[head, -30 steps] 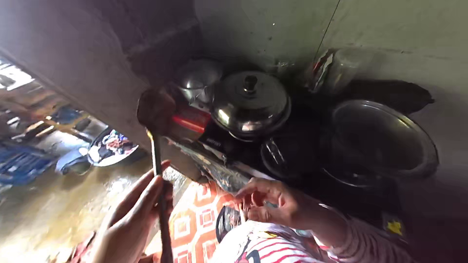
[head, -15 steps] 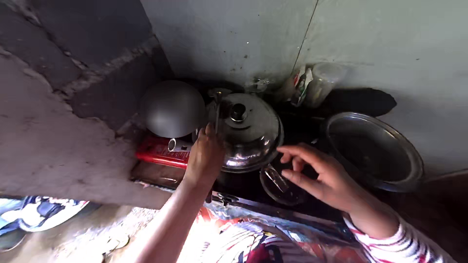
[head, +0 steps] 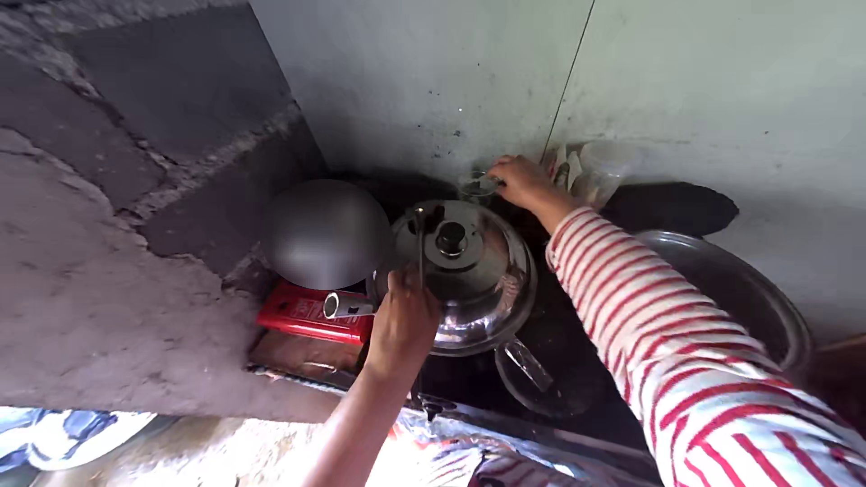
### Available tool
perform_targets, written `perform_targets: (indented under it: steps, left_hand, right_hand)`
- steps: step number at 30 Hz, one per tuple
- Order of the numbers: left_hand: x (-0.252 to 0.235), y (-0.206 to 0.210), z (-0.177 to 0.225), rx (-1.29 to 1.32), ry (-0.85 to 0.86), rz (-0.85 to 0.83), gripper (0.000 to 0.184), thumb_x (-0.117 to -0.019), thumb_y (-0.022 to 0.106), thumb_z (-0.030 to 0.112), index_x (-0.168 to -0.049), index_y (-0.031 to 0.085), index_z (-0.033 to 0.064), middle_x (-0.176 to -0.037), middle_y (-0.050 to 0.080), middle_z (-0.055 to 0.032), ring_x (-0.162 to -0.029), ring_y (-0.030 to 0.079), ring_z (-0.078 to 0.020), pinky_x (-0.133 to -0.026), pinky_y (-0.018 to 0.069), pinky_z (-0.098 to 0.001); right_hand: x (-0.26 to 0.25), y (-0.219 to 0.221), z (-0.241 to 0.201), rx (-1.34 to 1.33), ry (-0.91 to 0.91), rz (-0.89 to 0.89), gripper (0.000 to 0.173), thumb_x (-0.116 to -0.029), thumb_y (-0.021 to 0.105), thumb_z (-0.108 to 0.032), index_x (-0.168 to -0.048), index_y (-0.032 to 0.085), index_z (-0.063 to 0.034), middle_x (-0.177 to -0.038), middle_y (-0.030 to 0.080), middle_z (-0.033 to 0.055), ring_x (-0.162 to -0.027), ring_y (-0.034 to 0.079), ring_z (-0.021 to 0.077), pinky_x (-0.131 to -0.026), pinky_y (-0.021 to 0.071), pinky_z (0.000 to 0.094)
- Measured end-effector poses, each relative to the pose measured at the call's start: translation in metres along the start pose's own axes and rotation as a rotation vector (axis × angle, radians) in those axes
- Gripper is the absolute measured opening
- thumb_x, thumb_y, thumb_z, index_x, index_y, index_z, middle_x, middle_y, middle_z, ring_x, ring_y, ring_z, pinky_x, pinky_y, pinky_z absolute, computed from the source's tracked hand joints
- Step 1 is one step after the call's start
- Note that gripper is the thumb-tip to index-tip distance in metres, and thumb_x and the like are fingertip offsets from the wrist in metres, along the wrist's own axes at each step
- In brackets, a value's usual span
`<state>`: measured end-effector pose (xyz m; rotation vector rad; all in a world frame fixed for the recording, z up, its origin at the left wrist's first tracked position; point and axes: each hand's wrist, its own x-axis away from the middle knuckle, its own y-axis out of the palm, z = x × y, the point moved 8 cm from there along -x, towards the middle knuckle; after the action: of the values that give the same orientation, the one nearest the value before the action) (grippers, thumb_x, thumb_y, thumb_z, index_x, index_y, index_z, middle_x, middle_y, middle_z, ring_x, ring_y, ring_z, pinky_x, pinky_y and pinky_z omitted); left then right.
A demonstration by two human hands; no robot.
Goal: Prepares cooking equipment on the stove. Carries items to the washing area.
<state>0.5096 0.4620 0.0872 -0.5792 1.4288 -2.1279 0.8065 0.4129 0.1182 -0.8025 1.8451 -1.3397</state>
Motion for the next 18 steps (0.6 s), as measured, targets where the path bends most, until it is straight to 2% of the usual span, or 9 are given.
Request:
perform_targets:
  steps: [2,5,6,8,10,13,18]
  left_hand:
    - [-0.001,-0.001,0.0,-0.011,-0.02,0.018,0.047,-0.1058,0.047,0.023,-0.149,0.048,0.0033,-0.147,0.047,-0.023,-0.119,0.063,-0.0344,-0.099,0.0537,-0.0431]
    - [0.0,0.0,0.0,0.003,-0.035,0.035,0.049,-0.1048,0.048,0.023,-0.15,0.047,0.0037,-0.146,0.047,-0.0239,-0.119,0.062,-0.0343,-0.098,0.0538,-0.0429]
    - [0.0,0.0,0.001,0.012,-0.036,0.039,0.051,-0.1045,0.048,0.024,-0.151,0.047,0.0039,-0.146,0.048,-0.0237,-0.119,0.063,-0.0343,-0.098,0.054,-0.0434]
    - [0.0,0.001,0.002,0.015,-0.034,0.044,0.052,-0.104,0.049,0.024,-0.151,0.046,0.0038,-0.146,0.048,-0.0235,-0.12,0.062,-0.0352,-0.098,0.0537,-0.0448]
    - [0.001,0.001,0.002,0.012,-0.033,0.055,0.052,-0.1034,0.05,0.026,-0.151,0.047,0.0038,-0.145,0.049,-0.0233,-0.119,0.062,-0.0351,-0.097,0.0539,-0.0454]
    - [0.003,0.001,0.002,0.01,-0.046,0.025,0.055,-0.1035,0.052,0.029,-0.152,0.044,0.0036,-0.146,0.048,-0.024,-0.12,0.061,-0.0363,-0.098,0.0527,-0.0467]
    - [0.005,0.0,0.005,0.01,-0.023,0.012,0.058,-0.103,0.054,0.03,-0.152,0.043,0.0,-0.145,0.048,-0.0249,-0.123,0.059,-0.0368,-0.101,0.051,-0.0471]
  right_hand:
    - [-0.026,0.022,0.006,0.022,0.002,-0.053,0.048,-0.0838,0.072,0.004,-0.13,0.07,-0.0093,-0.143,0.058,0.018,-0.13,0.052,0.0459,-0.105,0.0443,0.0656]
    - [-0.043,0.053,0.02,0.06,0.063,-0.143,0.058,-0.0796,0.077,0.001,-0.135,0.066,-0.0098,-0.147,0.05,0.0258,-0.132,0.051,0.048,-0.105,0.0445,0.0661]
    - [-0.044,0.059,0.025,0.064,0.093,-0.163,0.056,-0.0815,0.077,-0.002,-0.136,0.065,-0.0092,-0.145,0.05,0.0285,-0.132,0.05,0.049,-0.104,0.0446,0.0666]
    - [-0.046,0.065,0.033,0.096,0.119,-0.197,0.039,-0.0904,0.073,-0.01,-0.129,0.068,-0.0063,-0.144,0.051,0.0293,-0.131,0.051,0.0495,-0.104,0.0454,0.067]
    - [-0.044,0.066,0.037,0.109,0.111,-0.214,0.028,-0.0958,0.067,-0.01,-0.123,0.071,-0.0039,-0.143,0.052,0.0289,-0.13,0.052,0.0486,-0.104,0.046,0.0654]
    - [-0.041,0.053,0.04,0.077,0.09,-0.167,0.025,-0.1003,0.063,-0.015,-0.119,0.073,-0.0016,-0.135,0.058,0.0286,-0.127,0.056,0.0454,-0.106,0.046,0.0618]
    - [-0.017,-0.009,0.028,-0.019,-0.012,0.0,0.023,-0.1004,0.065,-0.017,-0.114,0.074,-0.0009,-0.131,0.06,0.0275,-0.123,0.058,0.044,-0.105,0.0468,0.0607]
